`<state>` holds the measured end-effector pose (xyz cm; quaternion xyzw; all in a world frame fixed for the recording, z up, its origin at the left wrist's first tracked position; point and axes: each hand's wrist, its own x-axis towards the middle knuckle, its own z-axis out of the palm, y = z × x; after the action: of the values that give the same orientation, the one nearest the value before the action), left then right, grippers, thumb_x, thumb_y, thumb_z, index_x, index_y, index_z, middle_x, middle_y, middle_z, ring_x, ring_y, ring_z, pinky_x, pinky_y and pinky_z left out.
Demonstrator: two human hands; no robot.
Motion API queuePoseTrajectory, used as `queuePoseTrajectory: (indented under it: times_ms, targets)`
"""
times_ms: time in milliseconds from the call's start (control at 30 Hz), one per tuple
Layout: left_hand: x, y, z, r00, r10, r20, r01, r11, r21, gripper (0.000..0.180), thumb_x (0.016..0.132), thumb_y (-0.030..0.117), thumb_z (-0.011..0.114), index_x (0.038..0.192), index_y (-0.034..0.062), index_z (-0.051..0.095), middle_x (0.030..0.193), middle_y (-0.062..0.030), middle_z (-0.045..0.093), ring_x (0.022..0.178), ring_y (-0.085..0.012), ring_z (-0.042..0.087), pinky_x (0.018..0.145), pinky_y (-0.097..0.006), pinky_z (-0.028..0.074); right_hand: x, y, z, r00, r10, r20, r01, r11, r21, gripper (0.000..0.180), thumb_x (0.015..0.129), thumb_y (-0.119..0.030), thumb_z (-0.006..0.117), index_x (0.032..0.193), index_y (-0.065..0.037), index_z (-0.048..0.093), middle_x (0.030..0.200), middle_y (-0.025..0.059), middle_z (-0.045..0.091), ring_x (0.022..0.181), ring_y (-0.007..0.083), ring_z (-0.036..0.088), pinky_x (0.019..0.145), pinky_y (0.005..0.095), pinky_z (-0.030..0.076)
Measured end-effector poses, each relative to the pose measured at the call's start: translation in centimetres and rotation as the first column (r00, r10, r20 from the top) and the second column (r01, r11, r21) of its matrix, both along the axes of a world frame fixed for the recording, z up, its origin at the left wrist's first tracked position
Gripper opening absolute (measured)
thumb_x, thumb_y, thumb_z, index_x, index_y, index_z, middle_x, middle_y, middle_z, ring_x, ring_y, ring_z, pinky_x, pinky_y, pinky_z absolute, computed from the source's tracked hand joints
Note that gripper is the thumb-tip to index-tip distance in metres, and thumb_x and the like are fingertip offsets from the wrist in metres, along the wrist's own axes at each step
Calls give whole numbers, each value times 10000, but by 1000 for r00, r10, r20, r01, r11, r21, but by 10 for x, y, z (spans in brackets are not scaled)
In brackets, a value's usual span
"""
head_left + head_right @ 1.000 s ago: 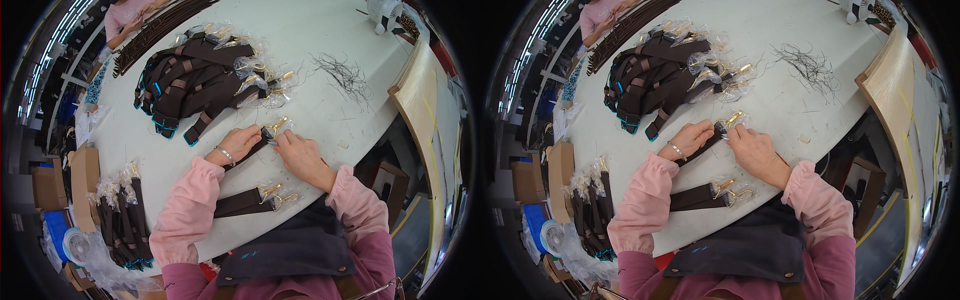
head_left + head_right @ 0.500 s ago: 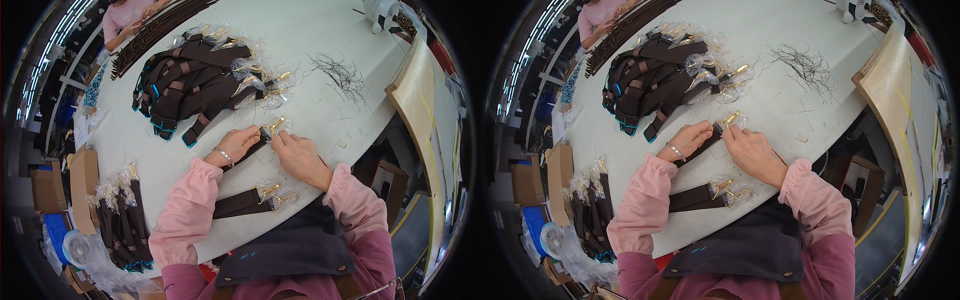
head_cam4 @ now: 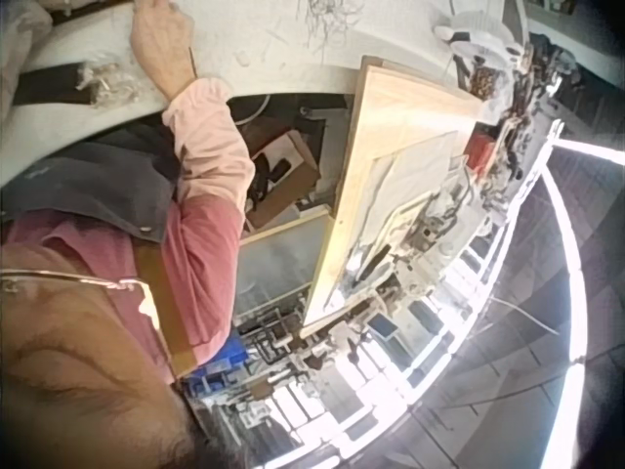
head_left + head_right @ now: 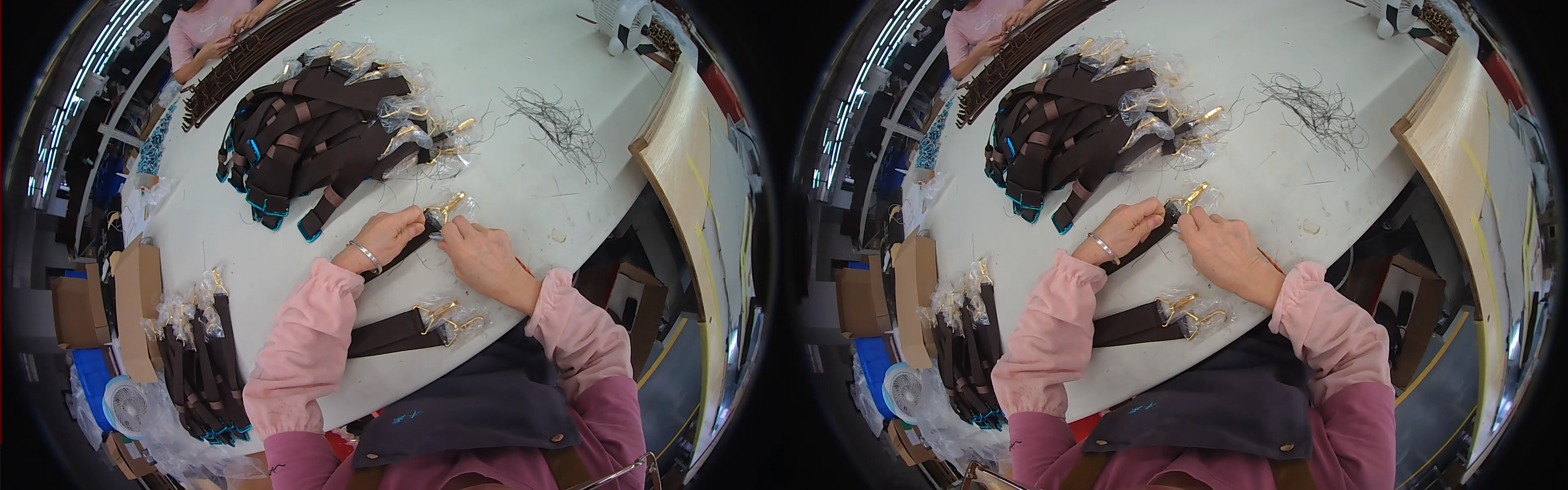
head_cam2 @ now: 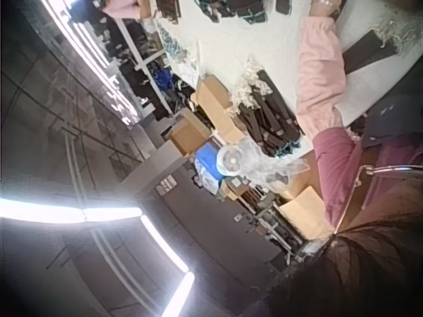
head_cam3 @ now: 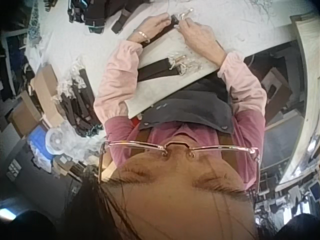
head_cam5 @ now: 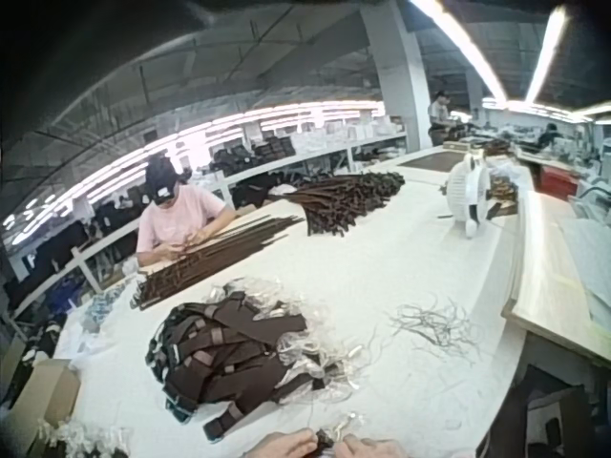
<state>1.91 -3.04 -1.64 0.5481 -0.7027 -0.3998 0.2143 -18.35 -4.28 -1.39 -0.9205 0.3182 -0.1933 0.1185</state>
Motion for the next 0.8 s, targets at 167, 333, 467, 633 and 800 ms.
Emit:
queuePoseTrajectory:
  times_ms: [167, 333, 467, 633, 800]
  targets:
    - [1, -6, 12, 1000, 2, 31, -6, 994, 106, 142, 906, 168, 496, 858, 34, 493, 571, -42, 473, 520, -116, 453, 504, -283, 382, -1, 4, 2, 999, 31, 6, -32, 995, 91, 186, 796, -181, 601, 808, -44, 476, 759, 86, 534, 625, 246, 613, 477, 347, 467]
    - [-23, -34, 73, 923, 151, -353, -166, 986, -11, 203, 894, 221, 518, 966, 31, 511, 847, -105, 590, 719, -167, 605, 618, -316, 463, -7, 9, 24, 992, 65, 112, -85, 980, 179, 270, 750, -234, 656, 848, -44, 492, 785, 101, 573, 617, 283, 610, 511, 390, 466]
    - [-5, -26, 71, 963, 23, 269, 79, 928, -364, 387, 828, 306, 599, 1073, 28, 488, 984, -135, 597, 886, -268, 601, 727, -364, 467, -18, -27, 25, 992, -126, 30, 121, 985, 121, 339, 738, -239, 670, 964, -39, 514, 754, 111, 602, 629, 298, 609, 527, 392, 467]
    - [31, 52, 52, 708, -24, 706, 55, 998, -22, 532, 688, 380, 708, 1068, 68, 505, 1000, -123, 593, 891, -305, 580, 728, -395, 455, -12, -62, 10, 997, -61, -52, 70, 980, 186, 282, 761, -214, 642, 928, 2, 570, 649, 118, 590, 611, 287, 595, 541, 399, 441]
    - [81, 82, 39, 878, 65, 474, -120, 989, 88, 323, 713, 208, 657, 947, 23, 532, 759, -104, 581, 706, -240, 582, 647, -330, 462, -22, -85, 1, 947, -191, 259, -74, 653, 753, 227, 804, -180, 598, 705, 13, 536, 528, 3, 467, 481, 125, 457, 453, 303, 371]
